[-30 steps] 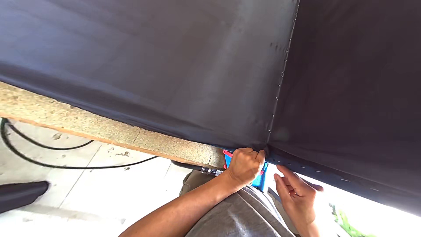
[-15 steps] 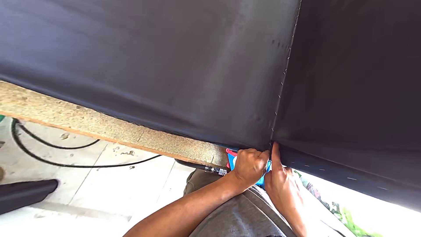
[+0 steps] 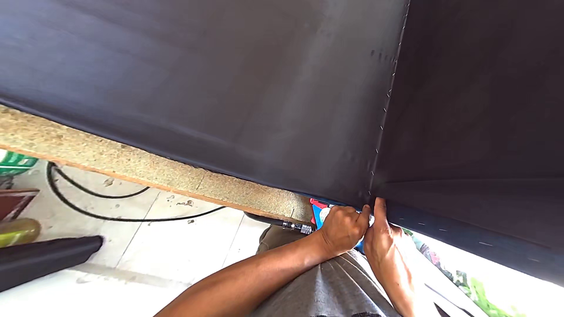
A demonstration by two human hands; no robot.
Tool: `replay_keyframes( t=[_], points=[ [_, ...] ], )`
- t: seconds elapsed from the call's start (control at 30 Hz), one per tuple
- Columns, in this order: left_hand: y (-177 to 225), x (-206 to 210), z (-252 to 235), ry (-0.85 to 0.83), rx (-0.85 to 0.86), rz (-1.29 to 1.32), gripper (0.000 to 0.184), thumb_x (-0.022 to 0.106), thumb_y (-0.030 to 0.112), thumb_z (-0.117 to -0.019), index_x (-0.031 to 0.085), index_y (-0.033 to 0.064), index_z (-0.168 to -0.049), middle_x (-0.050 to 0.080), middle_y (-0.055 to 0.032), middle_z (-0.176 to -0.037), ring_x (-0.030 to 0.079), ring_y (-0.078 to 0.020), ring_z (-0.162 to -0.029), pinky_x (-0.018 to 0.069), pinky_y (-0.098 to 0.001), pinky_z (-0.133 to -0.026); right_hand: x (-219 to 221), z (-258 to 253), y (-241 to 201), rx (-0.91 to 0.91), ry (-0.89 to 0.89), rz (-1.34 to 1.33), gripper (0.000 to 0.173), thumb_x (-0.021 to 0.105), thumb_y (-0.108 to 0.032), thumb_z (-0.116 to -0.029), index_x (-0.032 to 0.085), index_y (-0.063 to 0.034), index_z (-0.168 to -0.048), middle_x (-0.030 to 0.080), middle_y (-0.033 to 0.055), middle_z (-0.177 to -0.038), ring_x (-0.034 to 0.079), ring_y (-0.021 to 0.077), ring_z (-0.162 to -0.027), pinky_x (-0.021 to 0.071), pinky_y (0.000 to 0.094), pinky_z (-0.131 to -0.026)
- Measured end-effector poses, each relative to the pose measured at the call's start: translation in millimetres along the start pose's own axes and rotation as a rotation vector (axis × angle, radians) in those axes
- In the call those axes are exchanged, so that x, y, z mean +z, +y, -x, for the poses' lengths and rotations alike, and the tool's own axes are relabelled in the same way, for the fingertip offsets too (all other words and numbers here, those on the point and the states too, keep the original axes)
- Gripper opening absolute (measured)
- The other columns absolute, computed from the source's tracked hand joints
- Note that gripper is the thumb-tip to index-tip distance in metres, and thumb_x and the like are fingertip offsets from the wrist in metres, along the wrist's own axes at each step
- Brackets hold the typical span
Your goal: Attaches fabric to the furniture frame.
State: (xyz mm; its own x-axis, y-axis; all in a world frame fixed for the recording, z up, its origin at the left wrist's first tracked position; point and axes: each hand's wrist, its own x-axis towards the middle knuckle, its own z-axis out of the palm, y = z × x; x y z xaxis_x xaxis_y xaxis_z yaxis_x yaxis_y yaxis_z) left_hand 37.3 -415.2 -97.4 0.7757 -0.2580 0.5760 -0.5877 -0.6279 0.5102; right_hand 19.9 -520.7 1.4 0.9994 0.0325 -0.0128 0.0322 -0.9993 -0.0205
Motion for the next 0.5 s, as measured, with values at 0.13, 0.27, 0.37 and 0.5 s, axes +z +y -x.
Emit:
replay_keyframes(
  t=[0.13, 0.27, 0.37, 0.5],
  points=[
    [-11, -2, 4, -0.059, 0.087, 0.062, 0.022, 0.055, 0.012, -0.0970, 0.074, 0.0013, -0.091, 0.051, -0.0017, -0.049, 0.053, -0.0167, -0.043, 0.0457, -0.0311, -0.044, 7, 4, 14, -0.152, 0.163, -0.181, 0.037, 0.052, -0.019, -0.0928, 0.071, -0.0040, -0.121, 0.059, 0.0006, -0.054, 0.059, 0.0194, -0.043, 0.0475, 0.0376, -0.040],
    [-21, -2, 12, -0.099, 0.179, 0.010, 0.027, 0.058, 0.015, -0.0985, 0.074, -0.0010, -0.114, 0.052, -0.0003, -0.050, 0.052, -0.0159, -0.044, 0.0460, -0.0302, -0.046, 8, 40, 51, -0.205, 0.218, -0.523, 0.020, 0.062, -0.018, -0.0945, 0.079, -0.0092, -0.098, 0.071, -0.0018, -0.069, 0.062, 0.0043, -0.055, 0.0521, 0.0222, -0.050],
    [-32, 1, 16, -0.081, 0.269, 0.013, 0.030, 0.060, 0.016, -0.0985, 0.071, -0.0023, -0.120, 0.051, 0.0000, -0.050, 0.052, -0.0158, -0.045, 0.0461, -0.0297, -0.047, 38, 81, 93, 0.188, -0.184, -0.440, 0.027, 0.070, -0.032, -0.0904, 0.078, -0.0085, -0.101, 0.077, 0.0030, -0.087, 0.075, 0.0153, -0.078, 0.0624, 0.0392, -0.072],
    [-44, 6, 16, -0.079, 0.361, -0.017, 0.032, 0.059, 0.016, -0.0994, 0.068, -0.0026, -0.124, 0.053, -0.0005, -0.053, 0.052, -0.0154, -0.046, 0.0460, -0.0292, -0.047, 116, 106, 126, 0.578, -0.546, -0.828, 0.072, 0.076, -0.057, -0.0846, 0.067, -0.0020, -0.130, 0.073, 0.0139, -0.117, 0.070, 0.0256, -0.110, 0.0562, 0.0473, -0.099]
  ],
)
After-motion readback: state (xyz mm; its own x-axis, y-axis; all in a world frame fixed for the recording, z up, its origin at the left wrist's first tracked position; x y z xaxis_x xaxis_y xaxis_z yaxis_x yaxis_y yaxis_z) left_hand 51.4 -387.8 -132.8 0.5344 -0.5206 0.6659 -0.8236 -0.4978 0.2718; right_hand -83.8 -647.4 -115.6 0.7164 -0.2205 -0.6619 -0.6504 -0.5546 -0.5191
